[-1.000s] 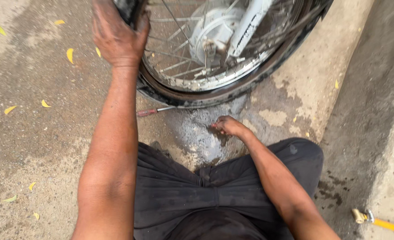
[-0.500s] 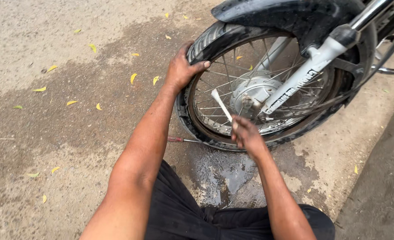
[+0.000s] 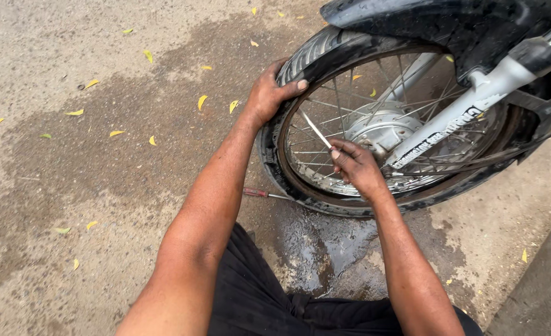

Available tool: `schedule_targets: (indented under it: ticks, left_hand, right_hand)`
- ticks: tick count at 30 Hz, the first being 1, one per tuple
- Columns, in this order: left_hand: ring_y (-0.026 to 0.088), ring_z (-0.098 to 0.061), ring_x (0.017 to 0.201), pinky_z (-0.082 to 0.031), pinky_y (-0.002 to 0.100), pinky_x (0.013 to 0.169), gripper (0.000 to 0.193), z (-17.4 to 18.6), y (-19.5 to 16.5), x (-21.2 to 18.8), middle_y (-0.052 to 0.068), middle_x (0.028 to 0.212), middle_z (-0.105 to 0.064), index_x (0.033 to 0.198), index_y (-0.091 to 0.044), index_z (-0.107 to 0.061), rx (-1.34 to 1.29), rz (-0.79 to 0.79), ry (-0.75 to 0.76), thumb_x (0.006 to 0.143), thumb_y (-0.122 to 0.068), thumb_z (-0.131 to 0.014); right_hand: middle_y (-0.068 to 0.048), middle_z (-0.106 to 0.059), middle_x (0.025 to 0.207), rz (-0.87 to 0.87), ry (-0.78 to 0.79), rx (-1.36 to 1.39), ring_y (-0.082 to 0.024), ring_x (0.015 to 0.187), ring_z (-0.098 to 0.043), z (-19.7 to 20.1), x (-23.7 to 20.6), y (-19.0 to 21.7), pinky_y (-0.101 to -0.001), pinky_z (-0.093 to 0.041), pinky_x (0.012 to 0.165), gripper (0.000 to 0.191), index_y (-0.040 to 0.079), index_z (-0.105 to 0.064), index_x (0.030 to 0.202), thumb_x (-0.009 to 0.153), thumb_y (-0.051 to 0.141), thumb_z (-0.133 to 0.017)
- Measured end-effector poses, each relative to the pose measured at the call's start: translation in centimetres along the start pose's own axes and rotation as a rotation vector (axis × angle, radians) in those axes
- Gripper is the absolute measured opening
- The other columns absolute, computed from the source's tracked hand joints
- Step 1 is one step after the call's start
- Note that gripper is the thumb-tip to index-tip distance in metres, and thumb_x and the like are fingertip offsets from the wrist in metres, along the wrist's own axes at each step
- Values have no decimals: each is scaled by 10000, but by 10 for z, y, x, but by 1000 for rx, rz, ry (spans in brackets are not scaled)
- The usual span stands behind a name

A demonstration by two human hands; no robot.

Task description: The person removes the inner tube from a motorcycle tire, then uses a tire lever to pry the tire bead off the rim and remove the tire from the wheel. The person works on the front wheel of a motorcycle on a concrete surface.

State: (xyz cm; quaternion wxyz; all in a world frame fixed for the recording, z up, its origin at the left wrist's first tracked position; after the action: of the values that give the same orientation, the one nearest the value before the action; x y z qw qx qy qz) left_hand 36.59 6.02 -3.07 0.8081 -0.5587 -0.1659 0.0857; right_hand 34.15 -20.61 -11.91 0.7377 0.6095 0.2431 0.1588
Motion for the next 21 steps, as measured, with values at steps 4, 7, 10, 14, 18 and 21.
schedule_targets:
  ticks: [4, 7, 10, 14, 18, 21]
  left_hand:
    - [356, -645, 1260, -477, 435, 1100, 1062, 1, -3, -2, 246, 1354, -649, 1454, -9, -513, 1, 7, -8, 639, -609, -837]
    - [367, -646, 1259, -490, 448, 1088, 1104, -1, 1, -2, 257, 1366, -630, 1467, -6, -484, -24, 34, 1, 622, -623, -835]
    - [377, -612, 1291, -454, 468, 1109, 1138, -3, 5, -2, 263, 1409, -592, 1494, -11, -444, -14, 53, 23, 644, -666, -823]
    - [399, -573, 1324, -437, 470, 1127, 1167, 4, -6, -2, 284, 1454, -555, 1551, -44, -422, -24, -11, 50, 654, -686, -802]
    - [367, -650, 1247, -476, 426, 1097, 1235, 5, -11, 2, 245, 1388, -605, 1572, -80, -315, 194, 63, 229, 594, -625, -835]
    - [364, -587, 1289, -433, 432, 1107, 1260, 7, -34, 7, 230, 1401, -594, 1553, -56, -316, 441, -146, 224, 550, -490, -943]
  right_hand:
    - [-16, -601, 718, -46, 3, -33, -56, 561, -489, 1, 10, 5, -211, -360, 451, 437, 36, -626, 1385, 991, 225, -635]
    - [-33, -595, 708, -70, 29, -78, -75, 536, -474, -5, 9, 20, -220, -364, 448, 451, 54, -621, 1403, 983, 218, -630]
    - [-5, -628, 794, -203, -33, 27, -63, 561, -512, -28, -7, 28, -226, -410, 460, 436, 94, -618, 1378, 959, 215, -632]
    - [17, -493, 727, -369, -62, 912, -103, 522, -355, -151, -23, 26, -275, -399, 502, 375, 148, -638, 1274, 920, 271, -635]
    - [-40, -654, 990, 87, -53, 1351, -173, 854, -623, -255, 45, 55, -357, -551, 814, 122, 45, -581, 1132, 1032, 114, -573]
    - [-59, -575, 1306, -257, 675, 3540, -203, 1199, -515, -298, 79, 72, -317, -394, 1049, 324, 90, -551, 1347, 1055, 179, -443]
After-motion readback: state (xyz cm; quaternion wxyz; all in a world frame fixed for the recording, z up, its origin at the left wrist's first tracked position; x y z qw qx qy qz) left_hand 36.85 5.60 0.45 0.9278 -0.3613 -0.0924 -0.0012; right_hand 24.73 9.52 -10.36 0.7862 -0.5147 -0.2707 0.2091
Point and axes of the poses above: each hand's wrist, its own x-axis towards the middle knuckle, its own z-axis out of the back of the hand, y = z × x, the point moved 10 cm from there along x, towards the middle knuckle
